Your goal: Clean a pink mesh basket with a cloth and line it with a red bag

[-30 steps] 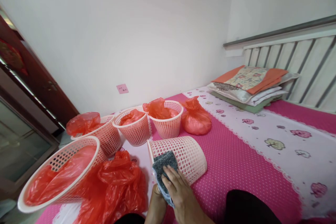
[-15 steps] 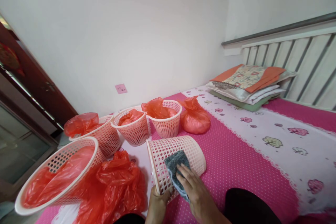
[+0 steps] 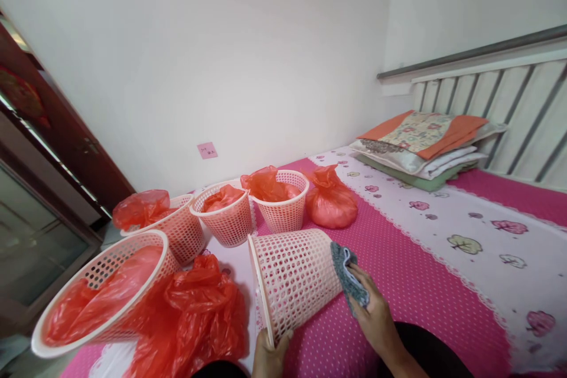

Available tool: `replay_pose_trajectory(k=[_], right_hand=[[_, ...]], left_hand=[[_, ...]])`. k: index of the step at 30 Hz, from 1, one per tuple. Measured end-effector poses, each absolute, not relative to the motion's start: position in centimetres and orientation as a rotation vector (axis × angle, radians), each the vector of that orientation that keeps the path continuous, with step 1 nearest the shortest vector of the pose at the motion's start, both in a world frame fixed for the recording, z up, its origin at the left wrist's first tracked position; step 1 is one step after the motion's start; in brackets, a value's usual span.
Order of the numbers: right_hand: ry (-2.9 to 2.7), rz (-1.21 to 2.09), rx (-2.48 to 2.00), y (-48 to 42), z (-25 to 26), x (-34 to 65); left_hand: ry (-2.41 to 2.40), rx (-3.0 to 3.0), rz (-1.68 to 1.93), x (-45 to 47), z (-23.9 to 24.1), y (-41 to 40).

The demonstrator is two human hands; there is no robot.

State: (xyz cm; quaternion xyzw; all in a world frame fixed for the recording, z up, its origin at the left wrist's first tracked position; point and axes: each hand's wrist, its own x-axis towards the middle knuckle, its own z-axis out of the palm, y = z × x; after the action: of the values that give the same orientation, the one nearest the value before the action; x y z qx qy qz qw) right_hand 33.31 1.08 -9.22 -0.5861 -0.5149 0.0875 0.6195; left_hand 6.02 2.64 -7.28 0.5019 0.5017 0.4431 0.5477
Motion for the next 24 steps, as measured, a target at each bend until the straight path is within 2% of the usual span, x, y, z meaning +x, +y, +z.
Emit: replay_pose_trajectory(k=[5,10,16,24], right_hand=[[-0.886,0.464,-1.396,1.2,-9.8,34.1],[-0.869,0.517,-1.383,1.4,-9.7,34.4],[-0.845,0.523,-1.351,1.4,-9.4,34.6],[-0.355,0.864,-1.189,2.0,-10.2,35.8]], left_hand=[[1.024,1.169,0.991,5.1,-4.0,3.5],[1.127,1.137,1.180,6.3,1.2,5.2],[1.204,0.998,1.130,8.5,0.3,6.0],[1.132,1.052,1.069,7.6,0.5,5.2]])
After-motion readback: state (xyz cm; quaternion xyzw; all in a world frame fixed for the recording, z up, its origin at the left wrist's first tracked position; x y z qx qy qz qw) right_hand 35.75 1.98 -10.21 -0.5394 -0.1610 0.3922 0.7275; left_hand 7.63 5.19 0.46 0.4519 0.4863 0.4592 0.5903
